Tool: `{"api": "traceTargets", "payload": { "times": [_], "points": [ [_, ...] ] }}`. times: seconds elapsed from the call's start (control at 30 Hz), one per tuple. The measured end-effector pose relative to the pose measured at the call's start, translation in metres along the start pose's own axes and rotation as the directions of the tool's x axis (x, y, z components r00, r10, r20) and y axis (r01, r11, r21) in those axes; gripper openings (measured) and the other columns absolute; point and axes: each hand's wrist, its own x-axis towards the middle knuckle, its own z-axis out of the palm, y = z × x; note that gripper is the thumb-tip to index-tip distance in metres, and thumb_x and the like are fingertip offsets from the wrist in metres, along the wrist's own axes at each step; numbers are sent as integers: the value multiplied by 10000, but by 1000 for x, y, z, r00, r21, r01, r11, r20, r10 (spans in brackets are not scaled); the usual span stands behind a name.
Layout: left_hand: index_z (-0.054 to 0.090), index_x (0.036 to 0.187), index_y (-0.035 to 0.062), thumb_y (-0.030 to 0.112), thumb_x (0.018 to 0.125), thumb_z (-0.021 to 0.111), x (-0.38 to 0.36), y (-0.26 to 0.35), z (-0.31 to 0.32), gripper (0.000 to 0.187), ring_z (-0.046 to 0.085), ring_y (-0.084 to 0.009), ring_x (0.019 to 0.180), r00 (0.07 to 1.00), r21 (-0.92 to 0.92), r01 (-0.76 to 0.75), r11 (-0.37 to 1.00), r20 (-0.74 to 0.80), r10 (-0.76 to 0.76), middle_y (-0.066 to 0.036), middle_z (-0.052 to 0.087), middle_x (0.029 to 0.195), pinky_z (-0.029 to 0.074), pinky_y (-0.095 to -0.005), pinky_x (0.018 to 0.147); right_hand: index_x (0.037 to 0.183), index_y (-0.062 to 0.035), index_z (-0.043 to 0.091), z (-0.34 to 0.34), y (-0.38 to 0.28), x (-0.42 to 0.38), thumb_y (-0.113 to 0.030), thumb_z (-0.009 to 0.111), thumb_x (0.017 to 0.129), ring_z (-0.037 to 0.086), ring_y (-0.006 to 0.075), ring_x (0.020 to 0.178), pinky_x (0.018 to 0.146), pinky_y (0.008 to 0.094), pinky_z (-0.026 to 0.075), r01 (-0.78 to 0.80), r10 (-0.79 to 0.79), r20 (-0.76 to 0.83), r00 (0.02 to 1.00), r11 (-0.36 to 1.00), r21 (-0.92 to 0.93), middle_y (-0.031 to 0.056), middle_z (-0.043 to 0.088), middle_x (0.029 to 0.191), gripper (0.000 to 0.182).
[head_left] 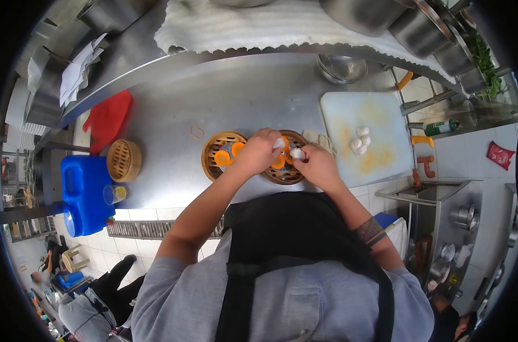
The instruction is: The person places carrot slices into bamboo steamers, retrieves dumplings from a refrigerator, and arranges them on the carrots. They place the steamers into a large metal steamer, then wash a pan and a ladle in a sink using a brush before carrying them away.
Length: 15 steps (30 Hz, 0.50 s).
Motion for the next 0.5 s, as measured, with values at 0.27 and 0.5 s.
{"api": "traceTargets", "payload": {
  "times": [0.27, 0.5],
  "points": [
    [648, 1146, 16, 50, 837, 731, 0, -6, 21, 322, 627, -382, 1079, 992, 170, -118, 978, -31, 125, -165, 643, 1091, 537, -466, 943, 1022, -19, 727, 14, -3, 2, -310, 758, 833, 715, 376, 946, 832, 480, 578, -51, 52, 13, 999, 996, -73, 192, 711, 1059, 348],
    [653, 1209, 42, 24, 841, 716, 1, -15, 14, 374, 620, -361, 1103, 980, 127, -194, 973, 59, 188, -145, 644, 1196, 529, -450, 970, 1174, -31, 723, 21, -3, 1, -341, 761, 861, 699, 367, 991, 835, 462, 572, 20, -24, -56, 998, 997, -71, 182, 701, 1098, 442]
  ]
}}
